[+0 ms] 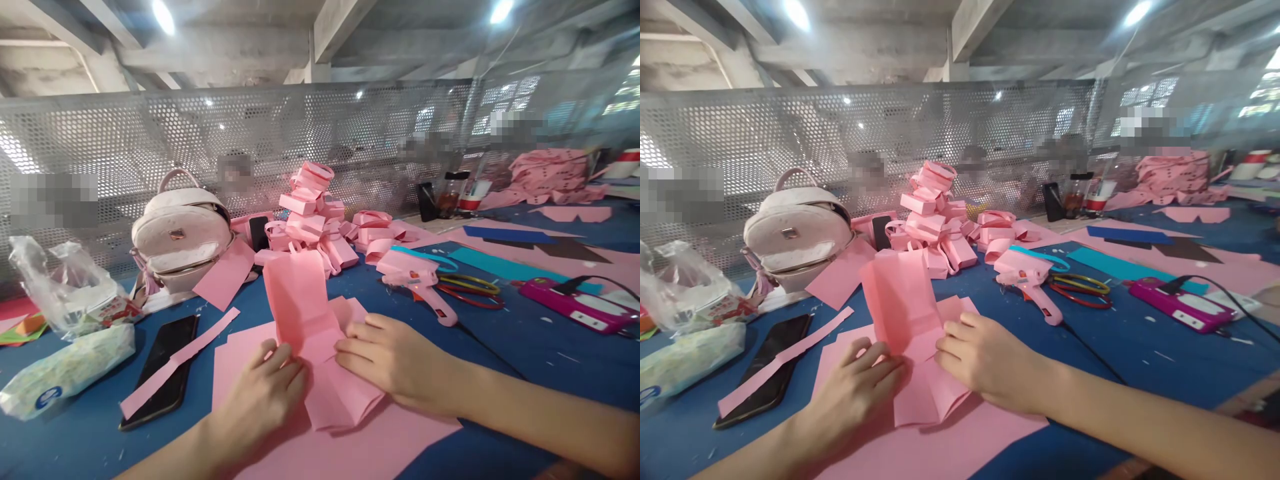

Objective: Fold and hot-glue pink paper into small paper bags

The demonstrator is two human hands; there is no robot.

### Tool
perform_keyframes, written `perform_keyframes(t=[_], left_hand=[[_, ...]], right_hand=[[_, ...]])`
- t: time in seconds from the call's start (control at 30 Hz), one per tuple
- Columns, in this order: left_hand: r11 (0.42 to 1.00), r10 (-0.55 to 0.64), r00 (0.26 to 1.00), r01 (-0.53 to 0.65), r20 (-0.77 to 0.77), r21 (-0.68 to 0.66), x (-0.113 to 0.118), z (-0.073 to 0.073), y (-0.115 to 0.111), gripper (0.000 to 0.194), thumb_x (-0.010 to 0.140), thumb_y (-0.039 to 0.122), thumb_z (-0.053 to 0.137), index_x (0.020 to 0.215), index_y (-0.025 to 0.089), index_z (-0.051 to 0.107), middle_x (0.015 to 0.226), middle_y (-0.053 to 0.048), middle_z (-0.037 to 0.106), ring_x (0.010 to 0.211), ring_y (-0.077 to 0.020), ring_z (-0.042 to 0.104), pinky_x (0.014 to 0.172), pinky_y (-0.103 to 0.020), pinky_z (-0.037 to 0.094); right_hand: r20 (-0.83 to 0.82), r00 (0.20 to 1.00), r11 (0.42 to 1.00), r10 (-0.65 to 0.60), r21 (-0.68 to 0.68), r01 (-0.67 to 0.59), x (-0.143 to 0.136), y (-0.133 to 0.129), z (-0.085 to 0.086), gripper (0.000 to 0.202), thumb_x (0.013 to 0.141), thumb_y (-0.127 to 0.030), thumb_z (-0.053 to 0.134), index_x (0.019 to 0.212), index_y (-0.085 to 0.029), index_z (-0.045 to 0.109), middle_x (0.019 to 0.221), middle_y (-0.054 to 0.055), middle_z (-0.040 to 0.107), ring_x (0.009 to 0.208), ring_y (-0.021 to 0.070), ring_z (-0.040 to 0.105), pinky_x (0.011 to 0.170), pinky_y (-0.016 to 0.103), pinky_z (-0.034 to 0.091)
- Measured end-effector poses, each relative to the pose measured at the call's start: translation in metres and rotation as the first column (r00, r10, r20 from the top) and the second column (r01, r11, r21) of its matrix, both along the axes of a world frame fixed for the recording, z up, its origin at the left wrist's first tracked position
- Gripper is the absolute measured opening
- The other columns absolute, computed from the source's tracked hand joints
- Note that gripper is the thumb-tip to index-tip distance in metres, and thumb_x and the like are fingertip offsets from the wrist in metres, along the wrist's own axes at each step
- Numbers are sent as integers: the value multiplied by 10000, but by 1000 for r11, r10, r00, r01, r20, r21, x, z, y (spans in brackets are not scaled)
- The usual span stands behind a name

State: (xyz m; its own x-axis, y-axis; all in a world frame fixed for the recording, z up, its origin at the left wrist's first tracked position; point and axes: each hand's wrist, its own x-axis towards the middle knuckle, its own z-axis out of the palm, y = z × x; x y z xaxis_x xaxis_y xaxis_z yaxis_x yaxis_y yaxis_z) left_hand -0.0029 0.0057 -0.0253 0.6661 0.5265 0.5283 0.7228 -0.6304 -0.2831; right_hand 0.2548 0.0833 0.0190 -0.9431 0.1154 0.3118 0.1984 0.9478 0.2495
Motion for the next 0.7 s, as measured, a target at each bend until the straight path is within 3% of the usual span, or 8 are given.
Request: perform_keyframes(t=[0.17,0.37,0.47,0.57,0.7], left_hand=[[998,63,998,-62,25,-15,-3,2,6,180,1002,93,477,976,180,632,903,-39,726,779,-193,571,741,-361,389],[999,50,999,-50,22,11,-1,2,8,260,975,42,431,865,180,622,765,-37,671,645,-188,536,614,-345,333],[999,51,997,-51,52,-15,-2,-2,8,217,1004,214,465,850,191,617,731,-35,662,599,-194,547,558,-347,313],[996,70,992,-65,104,-55,-5,-5,8,297,1021,361,425,857,214,625,687,-22,657,547,-200,555,510,-345,297],[980,192,961,-180,197,-79,-8,-8,12,208,1017,266,424,972,237,624,602,22,640,488,-183,566,490,-304,309]], right_hand=[[-75,997,999,-28,30,31,2,15,-18,272,1023,-94,443,957,-179,692,904,44,715,828,198,548,702,330,402],[-64,998,1000,-15,26,17,-2,16,-30,242,994,-66,475,884,-158,670,842,29,692,768,190,532,689,326,384],[-63,997,999,-39,27,40,-2,15,-34,256,971,-52,461,854,-165,659,813,32,694,706,185,517,657,327,363],[-64,996,998,-58,27,60,-3,15,-35,260,965,-48,455,837,-170,645,803,29,697,672,175,523,631,322,351],[-82,990,993,-113,34,116,-9,17,-34,249,963,-43,465,845,-172,641,784,29,703,641,164,576,601,315,347]])
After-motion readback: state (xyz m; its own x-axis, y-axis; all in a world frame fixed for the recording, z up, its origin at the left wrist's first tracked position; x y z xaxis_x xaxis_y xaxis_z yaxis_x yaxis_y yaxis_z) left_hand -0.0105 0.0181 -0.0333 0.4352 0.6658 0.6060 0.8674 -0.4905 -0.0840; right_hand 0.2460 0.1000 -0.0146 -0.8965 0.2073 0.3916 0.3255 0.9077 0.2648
